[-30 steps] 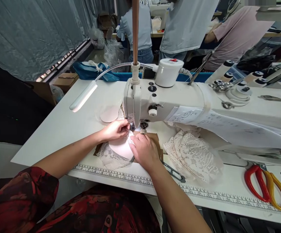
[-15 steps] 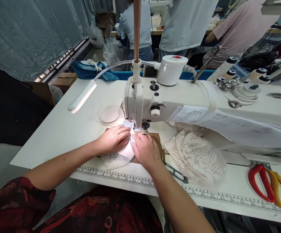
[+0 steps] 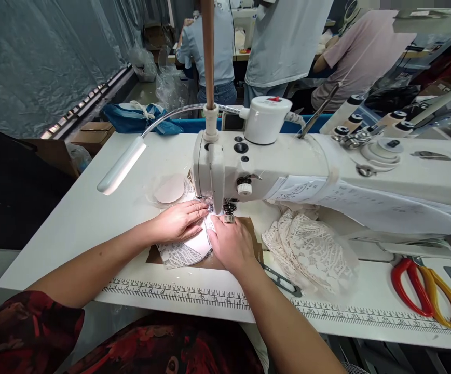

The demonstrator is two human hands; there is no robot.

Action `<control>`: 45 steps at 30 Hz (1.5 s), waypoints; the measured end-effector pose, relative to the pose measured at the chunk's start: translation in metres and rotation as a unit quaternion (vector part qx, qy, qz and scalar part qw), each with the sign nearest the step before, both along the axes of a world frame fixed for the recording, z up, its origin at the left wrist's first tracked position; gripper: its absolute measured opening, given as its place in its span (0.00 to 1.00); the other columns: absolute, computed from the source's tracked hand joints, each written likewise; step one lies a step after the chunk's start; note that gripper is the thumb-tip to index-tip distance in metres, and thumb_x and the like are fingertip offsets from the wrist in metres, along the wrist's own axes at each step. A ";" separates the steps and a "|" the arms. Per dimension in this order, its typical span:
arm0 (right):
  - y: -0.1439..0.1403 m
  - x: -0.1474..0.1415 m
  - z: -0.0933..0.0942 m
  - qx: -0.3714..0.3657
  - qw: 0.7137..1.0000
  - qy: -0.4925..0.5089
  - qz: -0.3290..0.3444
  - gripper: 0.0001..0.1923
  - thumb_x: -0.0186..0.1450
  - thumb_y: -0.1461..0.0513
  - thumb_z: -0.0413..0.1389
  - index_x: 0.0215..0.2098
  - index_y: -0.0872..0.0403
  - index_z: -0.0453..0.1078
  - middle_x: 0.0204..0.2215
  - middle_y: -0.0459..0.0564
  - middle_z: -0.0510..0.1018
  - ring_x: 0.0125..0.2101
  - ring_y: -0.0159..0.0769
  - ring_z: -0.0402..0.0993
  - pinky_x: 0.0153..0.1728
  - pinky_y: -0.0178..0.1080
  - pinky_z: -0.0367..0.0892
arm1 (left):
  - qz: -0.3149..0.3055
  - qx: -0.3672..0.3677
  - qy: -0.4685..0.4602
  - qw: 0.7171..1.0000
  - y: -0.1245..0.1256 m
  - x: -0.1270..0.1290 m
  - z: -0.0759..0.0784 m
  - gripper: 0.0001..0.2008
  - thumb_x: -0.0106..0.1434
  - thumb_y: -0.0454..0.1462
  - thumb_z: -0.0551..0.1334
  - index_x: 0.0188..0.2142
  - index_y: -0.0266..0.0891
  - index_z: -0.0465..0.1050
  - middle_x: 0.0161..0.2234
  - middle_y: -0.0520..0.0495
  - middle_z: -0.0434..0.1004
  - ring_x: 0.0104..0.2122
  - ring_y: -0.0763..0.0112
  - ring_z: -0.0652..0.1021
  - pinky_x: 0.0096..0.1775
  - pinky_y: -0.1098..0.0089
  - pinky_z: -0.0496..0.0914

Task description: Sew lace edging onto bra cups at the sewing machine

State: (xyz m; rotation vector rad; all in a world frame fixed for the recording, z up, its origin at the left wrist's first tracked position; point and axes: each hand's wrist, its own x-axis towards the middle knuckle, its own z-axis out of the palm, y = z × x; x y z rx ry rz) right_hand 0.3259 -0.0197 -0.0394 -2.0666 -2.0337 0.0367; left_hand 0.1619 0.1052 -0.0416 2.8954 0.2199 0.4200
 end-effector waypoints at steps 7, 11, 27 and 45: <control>-0.002 0.004 0.002 -0.005 0.999 0.043 0.009 0.16 0.67 0.62 0.49 0.49 0.52 0.72 0.41 0.52 0.79 0.37 0.42 0.73 0.35 0.40 0.64 | -0.015 0.024 0.041 0.999 0.003 -0.003 0.017 0.15 0.66 0.33 0.55 0.50 0.29 0.71 0.54 0.31 0.70 0.53 0.53 0.72 0.50 0.55 0.69; -0.004 0.009 -0.002 0.015 0.997 0.075 -0.002 0.18 0.68 0.63 0.44 0.50 0.55 0.72 0.42 0.55 0.79 0.38 0.42 0.74 0.37 0.40 0.65 | -0.043 0.044 0.069 0.996 -0.009 -0.001 0.027 0.13 0.64 0.32 0.55 0.46 0.31 0.72 0.49 0.34 0.73 0.51 0.54 0.71 0.52 0.54 0.65; -0.007 0.008 -0.002 0.048 0.995 0.067 0.055 0.17 0.65 0.68 0.47 0.42 0.52 0.77 0.33 0.50 0.79 0.28 0.35 0.69 0.28 0.36 0.58 | -0.045 -0.025 0.027 0.998 -0.007 -0.006 0.010 0.14 0.67 0.40 0.55 0.45 0.33 0.71 0.40 0.37 0.72 0.43 0.58 0.71 0.50 0.55 0.65; -0.002 0.003 -0.005 0.039 0.997 0.056 0.029 0.19 0.65 0.70 0.47 0.46 0.52 0.76 0.31 0.49 0.74 0.26 0.33 0.61 0.27 0.36 0.53 | -0.048 -0.033 0.007 0.998 0.002 -0.007 0.005 0.14 0.66 0.39 0.55 0.46 0.33 0.71 0.42 0.36 0.72 0.44 0.58 0.71 0.48 0.58 0.67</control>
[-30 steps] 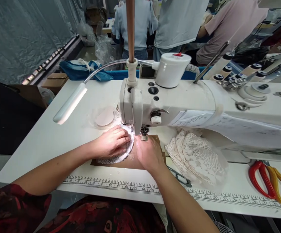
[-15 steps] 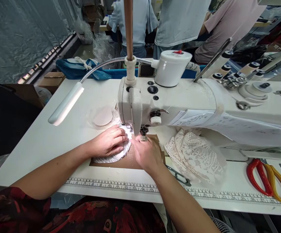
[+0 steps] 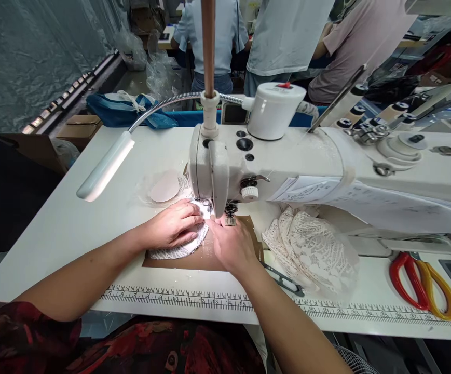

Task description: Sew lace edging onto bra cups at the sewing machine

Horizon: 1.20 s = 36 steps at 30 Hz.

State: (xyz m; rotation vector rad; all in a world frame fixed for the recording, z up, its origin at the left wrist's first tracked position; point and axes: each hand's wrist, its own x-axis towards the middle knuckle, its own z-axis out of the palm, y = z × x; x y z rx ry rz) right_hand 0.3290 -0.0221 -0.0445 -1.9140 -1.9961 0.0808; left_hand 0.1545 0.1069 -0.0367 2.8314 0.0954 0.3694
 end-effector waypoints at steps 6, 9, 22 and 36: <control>0.002 -0.001 0.003 -0.013 1.000 -0.012 -0.013 0.21 0.63 0.70 0.46 0.48 0.53 0.75 0.32 0.50 0.75 0.28 0.35 0.63 0.27 0.36 0.54 | 0.025 0.023 -0.008 0.999 0.003 0.001 -0.001 0.14 0.66 0.39 0.55 0.47 0.33 0.70 0.42 0.36 0.72 0.43 0.58 0.71 0.47 0.57 0.67; 0.001 0.001 0.002 -0.012 1.000 -0.001 -0.004 0.22 0.63 0.71 0.46 0.49 0.54 0.74 0.34 0.51 0.76 0.29 0.35 0.65 0.29 0.36 0.57 | 0.025 0.047 -0.006 0.999 0.001 0.001 0.000 0.14 0.68 0.38 0.54 0.48 0.33 0.70 0.41 0.37 0.72 0.43 0.59 0.72 0.47 0.57 0.67; 0.001 -0.003 0.006 -0.058 0.998 0.011 -0.023 0.20 0.65 0.67 0.46 0.52 0.52 0.72 0.41 0.53 0.77 0.38 0.40 0.71 0.33 0.37 0.61 | -0.031 0.059 -0.024 0.998 -0.004 0.001 -0.004 0.16 0.68 0.33 0.53 0.53 0.32 0.69 0.51 0.35 0.74 0.51 0.56 0.71 0.50 0.55 0.68; 0.004 -0.004 0.001 -0.060 0.997 -0.036 -0.037 0.22 0.65 0.70 0.45 0.53 0.54 0.71 0.39 0.54 0.77 0.36 0.40 0.70 0.33 0.38 0.59 | 0.010 0.050 -0.026 0.998 -0.003 0.004 -0.010 0.16 0.68 0.32 0.54 0.55 0.32 0.67 0.53 0.36 0.73 0.52 0.57 0.71 0.50 0.56 0.70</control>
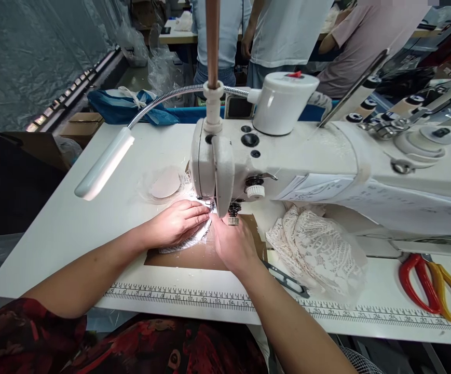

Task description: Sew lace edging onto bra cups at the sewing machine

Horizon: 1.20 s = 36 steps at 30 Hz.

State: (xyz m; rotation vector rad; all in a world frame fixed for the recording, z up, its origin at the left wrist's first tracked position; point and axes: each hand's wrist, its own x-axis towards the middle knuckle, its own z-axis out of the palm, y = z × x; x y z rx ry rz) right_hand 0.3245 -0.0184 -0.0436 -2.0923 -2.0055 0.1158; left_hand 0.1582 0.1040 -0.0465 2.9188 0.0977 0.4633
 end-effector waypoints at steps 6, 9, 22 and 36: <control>0.001 0.000 0.001 0.014 1.000 -0.004 0.007 0.21 0.65 0.70 0.45 0.51 0.54 0.72 0.39 0.54 0.77 0.36 0.40 0.70 0.31 0.38 0.57 | 0.004 -0.007 0.003 1.000 0.003 0.000 -0.002 0.16 0.68 0.33 0.54 0.55 0.34 0.67 0.54 0.38 0.72 0.53 0.58 0.71 0.51 0.56 0.68; 0.001 0.000 0.002 0.010 1.000 -0.001 0.008 0.21 0.64 0.70 0.45 0.50 0.54 0.73 0.39 0.54 0.77 0.35 0.39 0.70 0.31 0.37 0.57 | 0.001 -0.020 0.001 1.000 0.005 -0.001 -0.004 0.17 0.68 0.32 0.54 0.55 0.35 0.67 0.54 0.38 0.72 0.53 0.59 0.71 0.52 0.56 0.68; -0.003 0.005 -0.003 0.039 0.998 0.033 0.032 0.20 0.65 0.69 0.46 0.50 0.55 0.73 0.37 0.53 0.78 0.36 0.39 0.70 0.32 0.37 0.59 | 0.022 -0.029 0.009 0.999 0.006 0.004 0.004 0.16 0.69 0.34 0.52 0.53 0.33 0.70 0.53 0.37 0.73 0.52 0.57 0.72 0.52 0.56 0.68; -0.002 0.006 0.000 0.042 0.997 0.049 0.037 0.23 0.65 0.70 0.45 0.52 0.52 0.72 0.38 0.52 0.77 0.35 0.38 0.69 0.32 0.36 0.61 | 0.084 0.004 -0.003 0.996 0.005 -0.002 0.004 0.15 0.69 0.37 0.53 0.51 0.35 0.71 0.53 0.37 0.73 0.51 0.56 0.71 0.50 0.55 0.67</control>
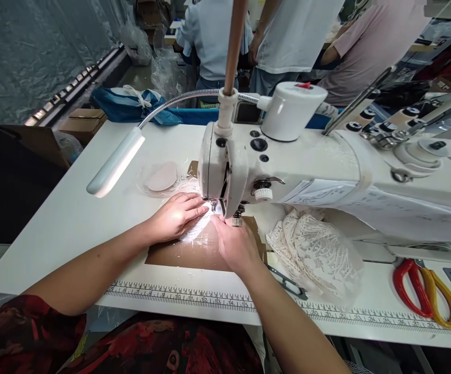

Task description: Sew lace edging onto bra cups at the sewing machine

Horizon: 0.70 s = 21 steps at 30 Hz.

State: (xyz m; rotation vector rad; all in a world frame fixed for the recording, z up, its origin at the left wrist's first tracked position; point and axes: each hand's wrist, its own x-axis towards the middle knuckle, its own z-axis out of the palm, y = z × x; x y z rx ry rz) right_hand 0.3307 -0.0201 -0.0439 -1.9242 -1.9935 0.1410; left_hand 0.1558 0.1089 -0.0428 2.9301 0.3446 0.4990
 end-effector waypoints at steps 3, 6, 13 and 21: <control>-0.002 0.003 -0.003 0.009 0.999 0.034 -0.010 0.22 0.65 0.70 0.45 0.52 0.52 0.72 0.37 0.51 0.77 0.35 0.37 0.70 0.33 0.36 0.63 | -0.043 -0.019 0.009 0.999 -0.002 -0.005 0.004 0.15 0.69 0.41 0.55 0.49 0.37 0.72 0.50 0.38 0.73 0.46 0.59 0.73 0.47 0.59 0.67; -0.002 0.004 -0.004 0.014 0.999 0.042 -0.012 0.22 0.64 0.70 0.46 0.49 0.52 0.74 0.36 0.51 0.77 0.35 0.37 0.71 0.34 0.36 0.64 | -0.039 -0.035 0.024 0.998 -0.004 -0.007 0.005 0.14 0.69 0.43 0.54 0.39 0.36 0.74 0.37 0.41 0.75 0.36 0.65 0.73 0.40 0.64 0.66; -0.002 0.002 0.001 0.004 0.999 0.041 -0.017 0.20 0.64 0.70 0.44 0.46 0.52 0.74 0.35 0.51 0.77 0.32 0.37 0.70 0.32 0.36 0.62 | -0.027 -0.103 0.004 0.994 -0.002 -0.004 0.007 0.14 0.70 0.38 0.50 0.31 0.36 0.70 0.28 0.46 0.72 0.31 0.68 0.70 0.36 0.68 0.65; -0.003 0.001 0.001 -0.008 1.000 0.007 0.014 0.22 0.65 0.70 0.44 0.51 0.51 0.73 0.35 0.51 0.75 0.32 0.36 0.67 0.29 0.35 0.59 | -0.018 -0.141 0.029 0.989 -0.002 -0.004 0.015 0.14 0.69 0.37 0.50 0.30 0.36 0.69 0.28 0.46 0.72 0.30 0.68 0.70 0.37 0.67 0.66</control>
